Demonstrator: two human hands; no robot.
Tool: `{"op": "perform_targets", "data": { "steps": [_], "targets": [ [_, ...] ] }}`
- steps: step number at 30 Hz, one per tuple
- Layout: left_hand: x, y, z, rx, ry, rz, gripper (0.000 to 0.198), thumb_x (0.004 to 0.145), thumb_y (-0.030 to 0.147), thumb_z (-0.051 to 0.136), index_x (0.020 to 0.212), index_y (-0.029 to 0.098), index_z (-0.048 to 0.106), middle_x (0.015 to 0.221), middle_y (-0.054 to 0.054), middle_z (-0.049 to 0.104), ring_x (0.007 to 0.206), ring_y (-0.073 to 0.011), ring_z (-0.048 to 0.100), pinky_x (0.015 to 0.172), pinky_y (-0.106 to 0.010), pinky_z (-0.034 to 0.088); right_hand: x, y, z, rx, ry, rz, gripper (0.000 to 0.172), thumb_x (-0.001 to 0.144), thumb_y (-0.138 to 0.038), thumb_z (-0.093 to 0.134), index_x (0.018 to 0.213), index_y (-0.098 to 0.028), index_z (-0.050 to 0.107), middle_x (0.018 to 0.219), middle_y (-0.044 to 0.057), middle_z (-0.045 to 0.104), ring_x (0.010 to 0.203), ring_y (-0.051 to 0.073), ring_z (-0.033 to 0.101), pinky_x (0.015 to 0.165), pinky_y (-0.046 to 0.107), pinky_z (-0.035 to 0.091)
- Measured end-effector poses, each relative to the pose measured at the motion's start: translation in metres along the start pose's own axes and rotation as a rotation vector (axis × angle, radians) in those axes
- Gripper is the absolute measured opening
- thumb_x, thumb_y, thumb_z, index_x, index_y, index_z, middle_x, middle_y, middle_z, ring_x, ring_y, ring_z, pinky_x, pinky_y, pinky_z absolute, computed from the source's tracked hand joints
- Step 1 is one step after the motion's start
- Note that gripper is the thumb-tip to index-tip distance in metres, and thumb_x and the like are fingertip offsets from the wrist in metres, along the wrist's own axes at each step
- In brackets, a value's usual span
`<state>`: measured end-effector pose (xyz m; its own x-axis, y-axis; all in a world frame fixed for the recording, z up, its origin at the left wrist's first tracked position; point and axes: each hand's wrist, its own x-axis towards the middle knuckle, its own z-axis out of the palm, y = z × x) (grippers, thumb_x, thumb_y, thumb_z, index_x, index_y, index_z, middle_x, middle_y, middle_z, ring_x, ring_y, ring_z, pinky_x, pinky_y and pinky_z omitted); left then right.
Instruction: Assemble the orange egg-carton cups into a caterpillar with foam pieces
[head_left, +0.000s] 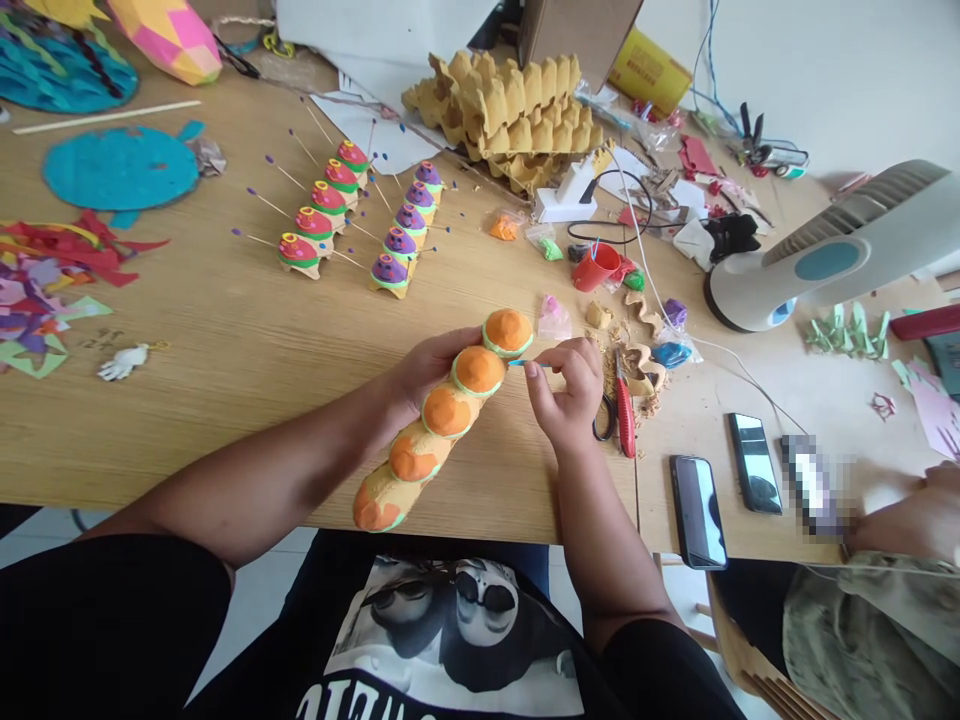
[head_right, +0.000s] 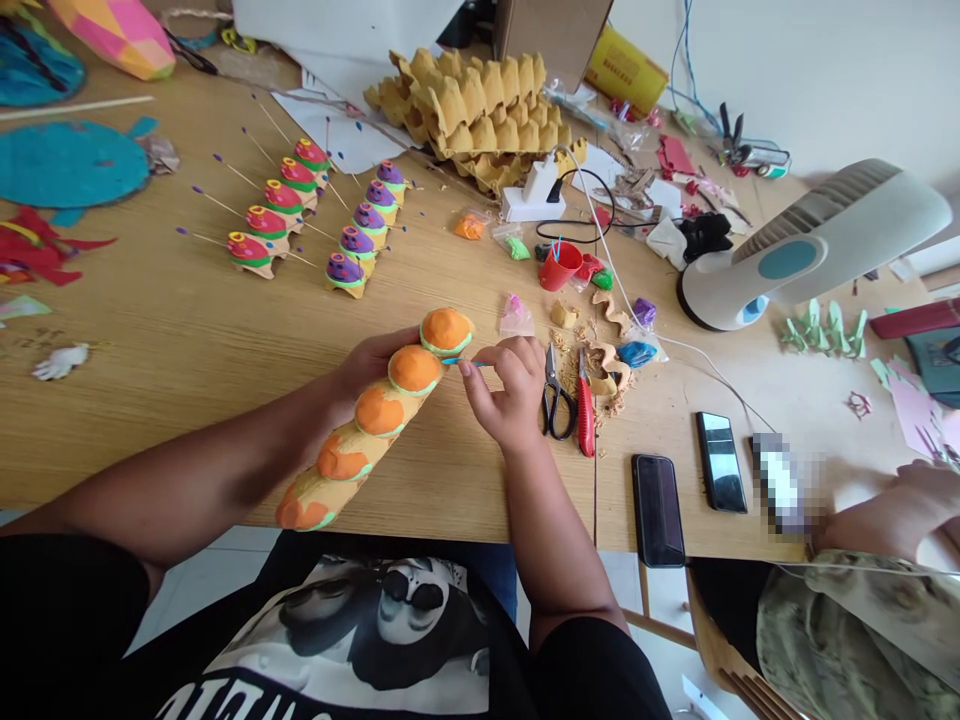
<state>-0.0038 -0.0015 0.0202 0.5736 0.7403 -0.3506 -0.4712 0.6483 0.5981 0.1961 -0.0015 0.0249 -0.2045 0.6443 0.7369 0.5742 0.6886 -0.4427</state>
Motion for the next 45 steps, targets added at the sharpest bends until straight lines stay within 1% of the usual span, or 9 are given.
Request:
{"op": "perform_targets", "data": {
  "steps": [1, 5, 9, 14, 19, 23, 29, 35, 45],
  "targets": [
    [0.001, 0.0, 0.0, -0.02, 0.008, 0.039, 0.032, 0.084, 0.051, 0.07, 0.084, 0.02, 0.064, 0.063, 0.001, 0.057, 0.059, -0.0133, 0.05, 0.061, -0.027, 0.04, 0.0, 0.0, 0.001, -0.018, -0.001, 0.0, 0.018, 0.095, -0.032, 0.066, 0.082, -0.023, 0.06, 0.075, 0.001, 0.059, 0.075, 0.019, 0.056, 0.074, 0.038, 0.044],
    [0.008, -0.004, -0.006, -0.033, -0.005, 0.047, 0.029, 0.082, 0.051, 0.07, 0.095, 0.025, 0.07, 0.071, -0.001, 0.065, 0.072, -0.0215, 0.064, 0.067, -0.031, 0.044, -0.001, 0.002, 0.002, -0.066, 0.003, 0.024, 0.018, 0.094, -0.031, 0.068, 0.08, -0.023, 0.059, 0.074, 0.001, 0.058, 0.073, 0.018, 0.054, 0.074, 0.038, 0.042],
    [0.015, -0.008, -0.013, -0.018, 0.019, 0.086, 0.03, 0.08, 0.051, 0.071, 0.097, 0.027, 0.07, 0.074, -0.003, 0.067, 0.082, -0.0257, 0.067, 0.071, -0.033, 0.045, -0.001, 0.0, 0.001, 0.014, 0.037, 0.068, 0.016, 0.096, -0.028, 0.064, 0.082, -0.023, 0.06, 0.073, 0.0, 0.058, 0.07, 0.018, 0.052, 0.073, 0.038, 0.041],
    [0.018, -0.008, -0.013, 0.045, 0.118, 0.274, 0.027, 0.079, 0.048, 0.077, 0.081, 0.024, 0.067, 0.067, -0.001, 0.062, 0.068, -0.0192, 0.059, 0.065, -0.03, 0.041, -0.002, 0.0, 0.002, 0.052, 0.014, 0.062, 0.007, 0.096, -0.018, 0.062, 0.097, -0.023, 0.067, 0.082, 0.002, 0.065, 0.076, 0.017, 0.058, 0.073, 0.036, 0.046],
    [0.016, -0.003, -0.005, 0.02, 0.163, 0.367, 0.03, 0.081, 0.044, 0.079, 0.072, 0.021, 0.063, 0.059, 0.002, 0.054, 0.053, -0.0109, 0.045, 0.054, -0.026, 0.034, -0.004, 0.004, 0.004, 0.047, 0.004, 0.079, 0.017, 0.099, -0.017, 0.058, 0.109, -0.024, 0.07, 0.086, 0.002, 0.067, 0.077, 0.016, 0.062, 0.072, 0.033, 0.051],
    [0.015, -0.001, 0.002, -0.001, 0.21, 0.424, 0.028, 0.076, 0.04, 0.084, 0.071, 0.018, 0.068, 0.06, 0.001, 0.058, 0.054, -0.01, 0.046, 0.053, -0.024, 0.035, -0.005, 0.006, 0.005, 0.06, -0.044, 0.023, 0.031, 0.1, -0.014, 0.054, 0.12, -0.029, 0.072, 0.087, 0.002, 0.064, 0.079, 0.015, 0.063, 0.072, 0.032, 0.054],
    [0.016, -0.003, 0.003, 0.049, 0.216, 0.412, 0.027, 0.076, 0.045, 0.083, 0.073, 0.021, 0.072, 0.069, -0.002, 0.069, 0.062, -0.0153, 0.056, 0.059, -0.028, 0.042, -0.01, 0.009, 0.008, 0.112, -0.119, -0.015, 0.051, 0.099, -0.009, 0.053, 0.137, -0.04, 0.067, 0.091, 0.002, 0.061, 0.08, 0.013, 0.063, 0.073, 0.029, 0.053],
    [0.015, -0.004, 0.003, 0.045, 0.18, 0.408, 0.027, 0.076, 0.047, 0.084, 0.074, 0.022, 0.073, 0.067, -0.001, 0.068, 0.064, -0.015, 0.057, 0.061, -0.028, 0.044, -0.014, 0.012, 0.011, 0.097, -0.169, 0.006, 0.05, 0.099, -0.012, 0.054, 0.138, -0.041, 0.067, 0.092, 0.003, 0.062, 0.082, 0.014, 0.064, 0.074, 0.029, 0.055],
    [0.016, -0.007, 0.002, 0.03, 0.157, 0.39, 0.028, 0.075, 0.046, 0.084, 0.078, 0.02, 0.075, 0.071, -0.003, 0.071, 0.066, -0.0158, 0.062, 0.063, -0.027, 0.049, -0.012, 0.013, 0.01, 0.122, -0.138, -0.017, 0.051, 0.097, -0.01, 0.058, 0.136, -0.041, 0.069, 0.094, 0.003, 0.068, 0.081, 0.014, 0.067, 0.074, 0.029, 0.056]
  ]
}}
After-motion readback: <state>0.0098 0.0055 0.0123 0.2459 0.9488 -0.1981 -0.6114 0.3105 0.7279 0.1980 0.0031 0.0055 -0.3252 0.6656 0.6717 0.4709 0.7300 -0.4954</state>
